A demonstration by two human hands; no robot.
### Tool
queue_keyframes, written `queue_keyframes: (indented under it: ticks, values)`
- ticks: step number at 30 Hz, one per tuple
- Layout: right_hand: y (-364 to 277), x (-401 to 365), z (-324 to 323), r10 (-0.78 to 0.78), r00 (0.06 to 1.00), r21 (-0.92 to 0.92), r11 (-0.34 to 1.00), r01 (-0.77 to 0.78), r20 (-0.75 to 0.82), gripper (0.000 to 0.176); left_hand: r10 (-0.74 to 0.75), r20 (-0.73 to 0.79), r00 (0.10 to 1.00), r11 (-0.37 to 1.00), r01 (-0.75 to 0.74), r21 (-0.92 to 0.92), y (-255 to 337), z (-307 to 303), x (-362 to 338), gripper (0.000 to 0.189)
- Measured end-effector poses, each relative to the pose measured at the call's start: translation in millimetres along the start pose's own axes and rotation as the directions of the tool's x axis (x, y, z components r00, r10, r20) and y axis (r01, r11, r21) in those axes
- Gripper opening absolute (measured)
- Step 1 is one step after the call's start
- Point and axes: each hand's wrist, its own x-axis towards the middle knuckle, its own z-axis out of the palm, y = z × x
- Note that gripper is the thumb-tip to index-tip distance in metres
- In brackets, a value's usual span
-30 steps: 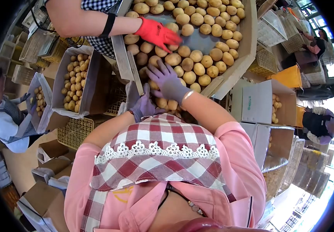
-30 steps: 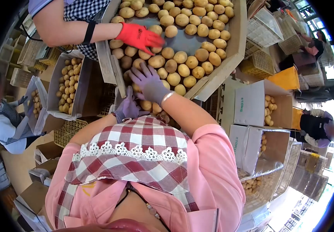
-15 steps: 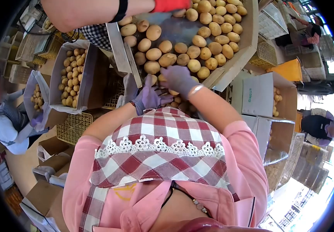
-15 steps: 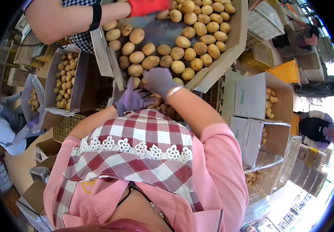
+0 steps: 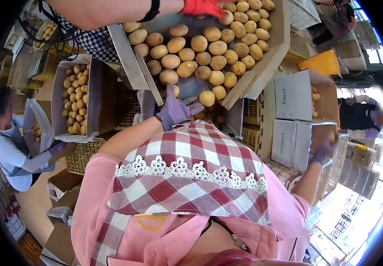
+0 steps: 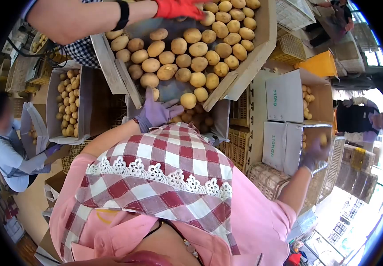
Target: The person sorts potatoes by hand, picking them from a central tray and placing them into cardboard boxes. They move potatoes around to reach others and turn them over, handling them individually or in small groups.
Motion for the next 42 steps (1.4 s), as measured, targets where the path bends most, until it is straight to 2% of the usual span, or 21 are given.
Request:
queue_keyframes:
  ticks: [1,2,5,8,9,10,11,12,14,15,16,17,20,25,27,28,30,32,34,36,42]
  values:
    - [123.9,11.8,-41.4,0.058,0.987,0.044,0.998,-0.051,-0.149,0.052,0.013,-0.017,1.000,1.000,-0.012,0.019,-2.6,3.5,-0.5,0.115]
    - [134.6,-9.0,-90.1,0.137,0.954,-0.281,0.936,-0.213,-0.267,0.052,0.028,-0.033,0.999,0.999,-0.026,0.039,-4.2,5.8,-0.5,0.115]
    - [127.9,-40.6,-158.7,0.632,0.576,-0.255,0.529,-0.809,-0.518,0.064,-0.009,-0.038,0.999,1.000,0.009,-0.015,-5.3,6.7,0.4,0.110]
    - [61.1,-39.9,-71.0,0.474,0.869,0.328,0.851,-0.410,-0.143,0.048,0.018,-0.008,1.000,0.998,-0.018,0.065,-7.5,10.3,-2.2,0.106]
    - [119.7,-11.6,-20.7,0.175,0.984,0.152,0.974,-0.170,-0.023,0.039,0.014,0.010,1.000,0.997,-0.015,0.079,-8.0,7.1,-0.1,0.105]
    - [-8.5,-27.1,20.9,-0.013,0.998,0.114,0.993,0.006,0.056,0.035,0.013,0.030,0.999,0.996,-0.016,0.092,-8.0,1.6,4.4,0.103]
    - [-89.2,-39.2,57.5,-0.247,0.947,0.298,0.938,0.180,0.207,0.035,0.016,0.050,0.999,0.994,-0.021,0.104,-7.7,-0.8,6.4,0.102]
    - [-184.4,-64.3,69.1,-0.400,0.845,0.455,0.863,0.217,0.355,0.032,0.022,0.010,1.000,0.990,-0.024,0.143,-8.3,0.4,3.9,0.098]
    - [-258.9,-96.0,141.5,-0.874,0.470,0.706,0.410,0.578,0.122,0.039,0.042,-0.073,0.996,0.976,-0.025,0.219,-9.5,2.4,-2.2,0.090]
    - [-307.7,-115.2,151.1,-0.938,0.264,0.621,0.348,0.703,0.227,0.034,0.042,-0.090,0.995,0.961,-0.016,0.275,-7.8,-5.2,1.2,0.085]
    - [-327.8,-138.7,180.0,-0.971,0.154,0.694,0.239,0.679,0.184,0.029,0.042,-0.108,0.993,0.944,-0.004,0.330,-5.4,-20.3,8.1,0.080]
    - [-344.9,-164.5,199.6,-0.904,0.028,0.647,0.327,0.689,0.427,0.029,0.040,-0.128,0.991,0.924,0.012,0.382,-2.8,-29.2,10.7,0.075]
    - [-396.5,-204.9,186.2,-0.598,-0.203,0.496,0.377,0.783,0.775,0.025,0.168,-0.128,0.977,0.941,-0.121,0.315,-0.9,-26.9,-8.0,0.067]
    - [-351.9,-230.8,197.4,-0.680,-0.094,0.598,0.560,0.574,0.727,0.049,0.176,-0.125,0.976,0.955,-0.138,0.264,-3.3,-14.7,-13.3,0.084]
    - [-336.3,-212.4,180.6,-0.709,0.163,0.655,0.700,0.284,0.687,0.057,0.045,0.053,0.998,0.965,-0.057,0.254,-6.2,-12.8,-10.8,0.092]
    - [-323.3,-194.6,174.6,-0.777,0.354,0.777,0.603,0.180,0.521,0.059,-0.025,0.140,0.990,0.965,-0.012,0.263,-5.4,-9.3,-9.9,0.096]
    - [-302.8,-140.4,137.4,-0.667,0.631,0.785,0.602,0.144,0.396,0.054,0.002,-0.010,1.000,0.962,0.001,0.273,-9.8,6.4,-6.1,0.109]
    - [-258.4,-86.3,105.3,-0.441,0.813,0.762,0.648,-0.005,0.380,0.049,-0.088,-0.047,0.995,0.996,0.088,-0.006,-6.9,4.6,4.2,0.110]
    - [-211.1,-44.6,57.9,-0.369,0.890,0.642,0.757,0.120,0.269,0.051,-0.087,0.008,0.996,0.996,0.087,0.032,-3.9,5.0,6.7,0.110]
    - [-185.6,-25.7,10.0,-0.568,0.823,0.358,0.773,0.523,0.024,0.052,-0.207,-0.079,0.975,0.978,0.207,-0.013,17.4,-0.4,18.6,0.110]
    - [-187.8,-47.7,-52.7,-0.673,0.739,0.194,0.725,0.661,-0.003,0.045,-0.060,-0.185,0.981,0.945,0.116,0.307,24.2,26.0,43.2,0.112]
